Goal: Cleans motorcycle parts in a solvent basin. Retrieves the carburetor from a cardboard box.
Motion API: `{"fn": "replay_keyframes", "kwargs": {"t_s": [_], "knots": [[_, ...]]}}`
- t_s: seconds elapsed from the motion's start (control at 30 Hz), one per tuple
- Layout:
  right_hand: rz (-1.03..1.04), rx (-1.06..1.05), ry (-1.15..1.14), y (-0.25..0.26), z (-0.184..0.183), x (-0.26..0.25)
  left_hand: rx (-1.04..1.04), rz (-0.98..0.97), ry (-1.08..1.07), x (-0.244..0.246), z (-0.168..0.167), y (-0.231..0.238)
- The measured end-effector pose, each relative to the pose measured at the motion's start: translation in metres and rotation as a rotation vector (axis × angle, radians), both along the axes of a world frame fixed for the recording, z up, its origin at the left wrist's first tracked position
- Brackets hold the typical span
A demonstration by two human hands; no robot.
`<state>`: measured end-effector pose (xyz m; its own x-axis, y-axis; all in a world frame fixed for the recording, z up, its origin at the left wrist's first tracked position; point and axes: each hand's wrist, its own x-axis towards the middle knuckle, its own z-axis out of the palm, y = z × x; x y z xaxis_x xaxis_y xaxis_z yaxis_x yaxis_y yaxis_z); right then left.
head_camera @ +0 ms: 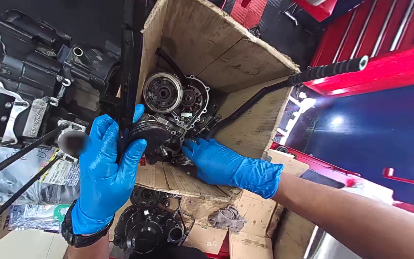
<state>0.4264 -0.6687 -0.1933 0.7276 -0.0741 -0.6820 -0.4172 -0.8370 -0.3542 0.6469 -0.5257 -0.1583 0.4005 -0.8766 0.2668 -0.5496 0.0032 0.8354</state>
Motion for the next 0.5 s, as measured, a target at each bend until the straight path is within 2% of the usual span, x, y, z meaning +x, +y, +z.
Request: {"fn": "replay_keyframes", "kwargs": {"t_s": [0.33, 0.5], "knots": [[0.042, -0.002, 0.028, -0.004, -0.006, 0.004, 0.005, 0.017, -0.048, -0.001, -0.001, -0.003], [0.049, -0.067, 0.093, 0.005, -0.013, 0.015, 0.031, 0.037, -0.081, -0.002, -0.001, -0.002]]}}
